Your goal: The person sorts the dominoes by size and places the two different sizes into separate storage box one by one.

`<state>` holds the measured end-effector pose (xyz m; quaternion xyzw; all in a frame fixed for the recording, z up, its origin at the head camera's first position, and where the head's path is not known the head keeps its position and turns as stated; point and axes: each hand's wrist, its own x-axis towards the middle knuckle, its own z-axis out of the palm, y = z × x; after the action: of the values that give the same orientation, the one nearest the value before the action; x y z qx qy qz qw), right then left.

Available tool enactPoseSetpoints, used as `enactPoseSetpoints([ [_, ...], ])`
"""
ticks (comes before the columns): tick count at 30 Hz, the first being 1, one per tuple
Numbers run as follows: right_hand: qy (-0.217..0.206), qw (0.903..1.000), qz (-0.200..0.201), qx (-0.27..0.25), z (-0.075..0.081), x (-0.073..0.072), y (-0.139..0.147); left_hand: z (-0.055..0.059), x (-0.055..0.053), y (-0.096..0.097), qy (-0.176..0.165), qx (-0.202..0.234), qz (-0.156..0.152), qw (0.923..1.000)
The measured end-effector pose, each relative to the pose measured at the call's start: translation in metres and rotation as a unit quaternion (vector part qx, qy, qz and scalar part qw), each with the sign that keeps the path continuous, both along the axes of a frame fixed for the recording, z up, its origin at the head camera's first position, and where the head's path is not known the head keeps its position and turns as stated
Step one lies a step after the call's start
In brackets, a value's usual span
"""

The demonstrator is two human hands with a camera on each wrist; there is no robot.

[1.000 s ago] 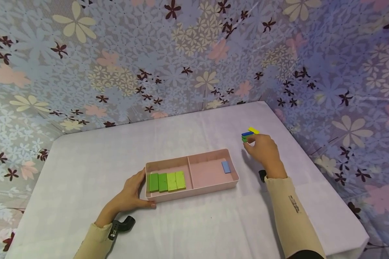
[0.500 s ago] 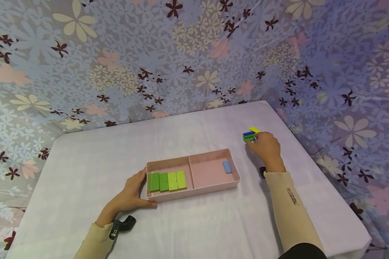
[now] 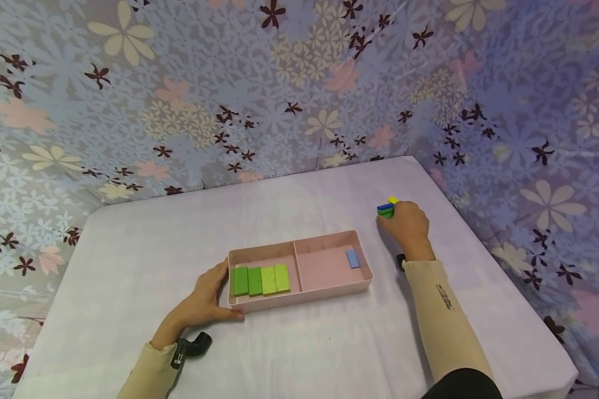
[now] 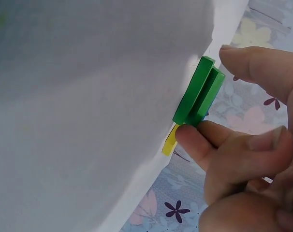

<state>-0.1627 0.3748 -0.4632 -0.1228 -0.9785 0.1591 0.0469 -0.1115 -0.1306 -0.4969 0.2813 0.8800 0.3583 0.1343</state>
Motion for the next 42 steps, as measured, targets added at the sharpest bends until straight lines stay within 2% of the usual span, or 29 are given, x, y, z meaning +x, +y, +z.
enactPoseSetpoints([
  [7, -0.032, 0.9995, 0.000, 0.007, 0.002, -0.005, -0.003, 0.000, 0.005, -0.002, -0.023, -0.006, 0.016, 0.9996],
  [16, -0.049, 0.9984, -0.022, 0.017, 0.002, -0.002, 0.000, -0.001, -0.003, 0.000, -0.004, -0.006, -0.005, 1.0000],
  [24, -0.051, 0.9983, -0.013, 0.023, 0.006, -0.006, -0.004, 0.005, -0.003, -0.002, -0.005, -0.008, -0.001, 1.0000],
  [29, -0.044, 0.9989, -0.007, 0.016, 0.005, -0.004, -0.003, 0.005, -0.003, -0.001, -0.001, -0.011, 0.000, 0.9999],
  [37, -0.059, 0.9979, -0.020, -0.018, 0.006, 0.004, -0.004, 0.003, -0.002, -0.001, -0.003, -0.006, -0.003, 1.0000],
  [42, -0.048, 0.9980, -0.004, -0.041, 0.012, 0.013, -0.004, 0.003, -0.003, -0.001, -0.003, -0.003, -0.003, 1.0000],
])
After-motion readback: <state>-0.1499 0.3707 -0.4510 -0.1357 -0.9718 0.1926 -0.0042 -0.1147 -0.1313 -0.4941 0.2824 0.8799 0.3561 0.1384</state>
